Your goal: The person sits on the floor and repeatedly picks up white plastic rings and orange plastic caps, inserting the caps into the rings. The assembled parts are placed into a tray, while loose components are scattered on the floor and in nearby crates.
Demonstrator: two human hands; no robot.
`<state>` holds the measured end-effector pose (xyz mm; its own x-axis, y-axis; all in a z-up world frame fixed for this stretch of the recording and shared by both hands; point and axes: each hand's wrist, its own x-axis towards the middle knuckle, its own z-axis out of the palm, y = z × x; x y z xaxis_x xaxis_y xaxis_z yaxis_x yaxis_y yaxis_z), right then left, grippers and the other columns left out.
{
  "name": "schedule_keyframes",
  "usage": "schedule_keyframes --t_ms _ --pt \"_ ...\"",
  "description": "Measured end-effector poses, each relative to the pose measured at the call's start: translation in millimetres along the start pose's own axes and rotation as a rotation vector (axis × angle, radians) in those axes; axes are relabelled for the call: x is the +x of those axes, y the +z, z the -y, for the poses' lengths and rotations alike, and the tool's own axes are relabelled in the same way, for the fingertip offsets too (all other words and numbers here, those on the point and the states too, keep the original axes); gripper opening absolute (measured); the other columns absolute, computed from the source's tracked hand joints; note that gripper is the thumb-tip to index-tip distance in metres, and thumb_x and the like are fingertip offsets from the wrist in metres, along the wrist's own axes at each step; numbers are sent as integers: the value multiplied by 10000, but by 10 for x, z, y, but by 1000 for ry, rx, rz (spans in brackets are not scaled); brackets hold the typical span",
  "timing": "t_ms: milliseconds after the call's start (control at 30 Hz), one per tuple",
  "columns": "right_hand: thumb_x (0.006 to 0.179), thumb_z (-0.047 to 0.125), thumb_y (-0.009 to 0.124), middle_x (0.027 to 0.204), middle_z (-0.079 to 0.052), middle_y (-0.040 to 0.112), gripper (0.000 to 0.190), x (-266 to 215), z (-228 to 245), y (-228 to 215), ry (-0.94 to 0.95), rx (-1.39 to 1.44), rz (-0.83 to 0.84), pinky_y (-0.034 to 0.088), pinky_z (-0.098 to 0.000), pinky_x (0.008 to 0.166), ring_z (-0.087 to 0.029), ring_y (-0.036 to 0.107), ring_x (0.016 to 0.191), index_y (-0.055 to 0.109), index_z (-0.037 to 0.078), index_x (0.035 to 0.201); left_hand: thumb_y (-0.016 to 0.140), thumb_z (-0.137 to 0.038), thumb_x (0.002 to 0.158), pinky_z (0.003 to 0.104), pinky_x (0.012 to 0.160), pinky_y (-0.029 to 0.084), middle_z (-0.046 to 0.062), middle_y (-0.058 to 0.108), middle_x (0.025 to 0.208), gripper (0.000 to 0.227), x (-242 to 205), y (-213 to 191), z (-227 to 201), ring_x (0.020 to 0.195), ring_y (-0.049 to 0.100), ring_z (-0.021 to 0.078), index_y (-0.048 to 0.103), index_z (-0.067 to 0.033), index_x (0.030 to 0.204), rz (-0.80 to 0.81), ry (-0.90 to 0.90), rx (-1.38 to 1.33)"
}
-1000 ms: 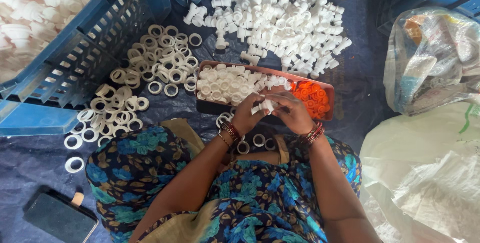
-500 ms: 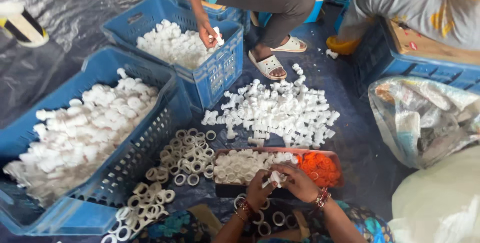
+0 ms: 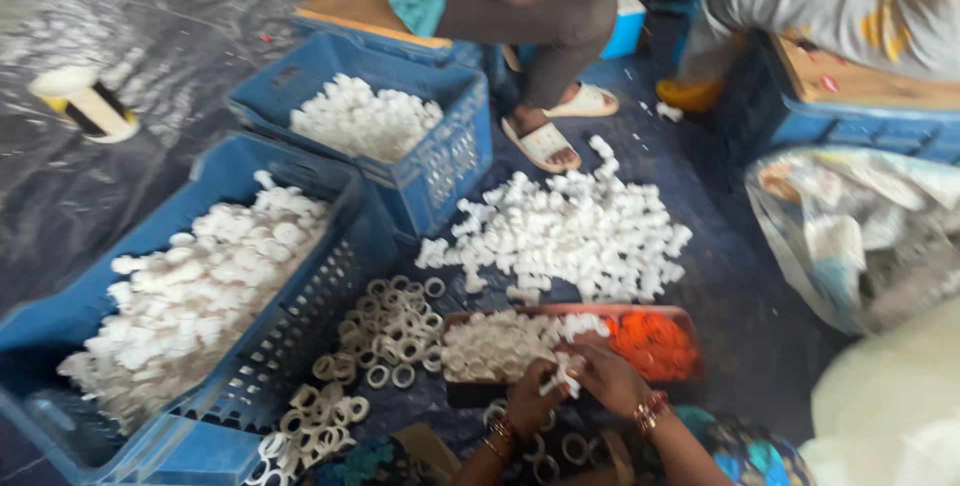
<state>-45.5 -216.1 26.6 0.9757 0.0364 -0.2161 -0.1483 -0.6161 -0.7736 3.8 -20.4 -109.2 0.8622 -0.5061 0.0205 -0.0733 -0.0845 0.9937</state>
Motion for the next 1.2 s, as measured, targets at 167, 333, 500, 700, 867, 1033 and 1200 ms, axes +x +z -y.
schedule_keyframes --t_ms 167,333,500,700,867,1033,1200 --pt "900 138 722 1282 -161 679 381 103 -92 13 -828 -23 -279 522 -400 949 -335 658 1142 624 117 1267 754 -195 945 314 851 527 61 676 1073 320 104 30 -30 988 622 123 577 -54 1171 34 113 -137" --pt "931 253 716 995 -129 693 482 41 -153 69 -78 -31 17 569 -309 771 -213 697 791 619 217 1402 727 -195 924 263 626 495 31 673 1028 326 44 54 4 815 600 76 527 -76 1152 107 -121 -267" --pt "889 108 698 1342 -74 626 546 54 -137 32 -408 256 60 601 -310 753 -145 707 960 555 124 1416 730 -184 959 245 637 508 32 642 1008 303 48 23 72 813 580 74 522 -75 1150 113 -96 -270" --pt "883 246 764 1161 -93 665 534 39 -60 3 -217 68 -19 581 -307 742 -189 673 880 614 155 1387 734 -173 931 263 632 500 21 633 1015 303 89 25 13 797 562 77 520 -81 1126 126 -81 -243" --pt "928 198 715 1156 -112 734 482 -44 -11 -29 -194 147 28 574 -300 775 -187 728 907 623 137 1398 753 -167 953 311 800 523 47 639 1031 310 41 10 69 926 605 116 544 -62 1157 87 89 -102" --pt "828 173 789 1150 -141 671 484 -5 -177 42 -430 91 -82 581 -374 703 -242 684 924 643 71 1279 696 -231 916 318 772 502 54 650 941 278 62 24 77 842 577 131 586 -84 1125 95 -220 -73" --pt "1020 307 766 976 -110 718 233 134 -457 279 -333 -232 -94 551 -377 829 -252 713 933 721 78 1022 736 -222 886 301 823 525 41 676 985 312 22 -17 44 929 643 127 578 -70 1109 100 77 5"
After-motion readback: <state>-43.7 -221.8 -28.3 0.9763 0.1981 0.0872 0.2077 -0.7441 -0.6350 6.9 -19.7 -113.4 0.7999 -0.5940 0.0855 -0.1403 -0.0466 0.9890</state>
